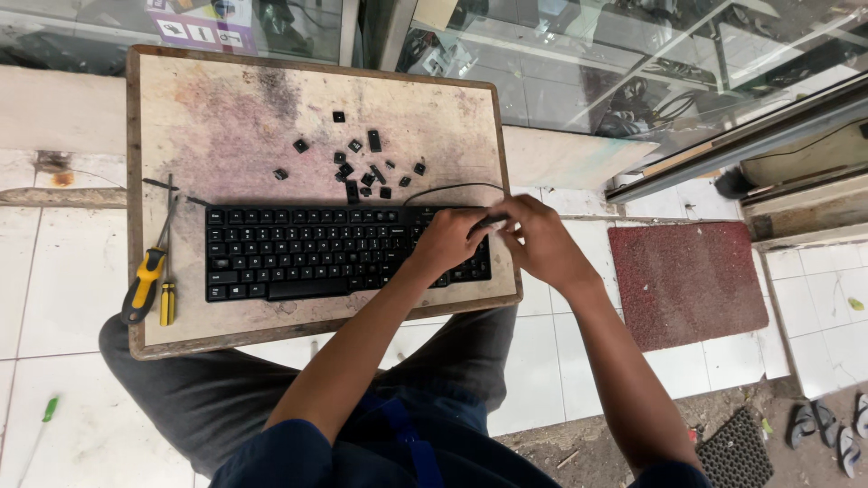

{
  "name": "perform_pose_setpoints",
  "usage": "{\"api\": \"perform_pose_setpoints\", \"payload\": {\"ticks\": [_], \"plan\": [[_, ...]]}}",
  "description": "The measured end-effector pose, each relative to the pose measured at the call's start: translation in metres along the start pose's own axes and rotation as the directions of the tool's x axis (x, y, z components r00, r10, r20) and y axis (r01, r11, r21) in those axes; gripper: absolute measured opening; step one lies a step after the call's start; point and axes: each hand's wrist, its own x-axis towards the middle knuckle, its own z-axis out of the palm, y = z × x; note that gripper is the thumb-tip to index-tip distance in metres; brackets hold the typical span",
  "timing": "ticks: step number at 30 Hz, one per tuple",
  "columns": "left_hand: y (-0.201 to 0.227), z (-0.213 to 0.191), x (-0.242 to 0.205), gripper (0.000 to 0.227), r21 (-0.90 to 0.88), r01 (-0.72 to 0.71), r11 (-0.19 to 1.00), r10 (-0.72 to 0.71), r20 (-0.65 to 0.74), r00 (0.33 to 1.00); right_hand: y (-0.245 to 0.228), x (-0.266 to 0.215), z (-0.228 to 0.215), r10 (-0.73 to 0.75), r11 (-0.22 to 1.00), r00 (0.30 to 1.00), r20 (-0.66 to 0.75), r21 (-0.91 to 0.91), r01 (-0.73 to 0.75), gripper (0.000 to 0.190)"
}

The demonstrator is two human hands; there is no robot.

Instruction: The person uses a small screwdriver to pry off individual keycaps from a black keyboard. They remove several keys from the right side and place them on the table. The person continues to remove keys one by one and sets them aside.

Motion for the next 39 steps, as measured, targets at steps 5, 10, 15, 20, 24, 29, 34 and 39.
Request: {"api": "perform_pose_setpoints", "payload": {"ticks": [5,10,15,20,24,29,34,39], "plan": [[0.023,-0.019,0.012,0.051,0.06,-0.001,0.998,-0.001,0.043,0.999,0.034,0.004,0.025,-0.071,0.953,0.997,-0.027,-0.298,0.06,0.014],[0.039,-0.04,0.007,0.073,-0.023,0.064,0.998,-0.063,0.019,0.998,0.053,0.004,0.023,-0.044,0.99,0.997,-0.058,-0.137,0.036,0.018],[0.065,-0.061,0.017,0.068,-0.145,0.018,0.989,-0.02,-0.016,1.0,0.012,0.003,0.013,-0.105,0.993,0.991,0.077,0.052,0.102,0.045],[0.047,-0.061,-0.011,0.121,0.357,0.05,0.933,-0.156,0.273,0.949,0.044,-0.005,0.004,-0.037,0.998,0.984,-0.172,0.053,0.046,0.022],[0.03,-0.056,-0.016,0.105,0.585,-0.066,0.808,-0.143,0.304,0.942,0.066,-0.018,0.014,-0.06,0.998,0.949,-0.308,-0.039,0.051,0.022],[0.024,-0.051,-0.015,0.099,0.562,-0.056,0.825,-0.127,0.282,0.951,0.071,-0.02,0.022,-0.059,0.998,0.927,-0.37,-0.031,0.051,0.021],[0.017,-0.026,-0.008,0.071,0.352,-0.016,0.936,-0.037,0.144,0.989,0.07,-0.015,0.033,-0.081,0.997,0.93,-0.358,-0.042,0.071,0.02],[0.008,0.012,0.005,0.046,0.176,0.011,0.984,-0.003,-0.041,0.999,0.071,-0.009,0.04,-0.048,0.999,0.915,-0.401,-0.02,0.044,0.018]]}}
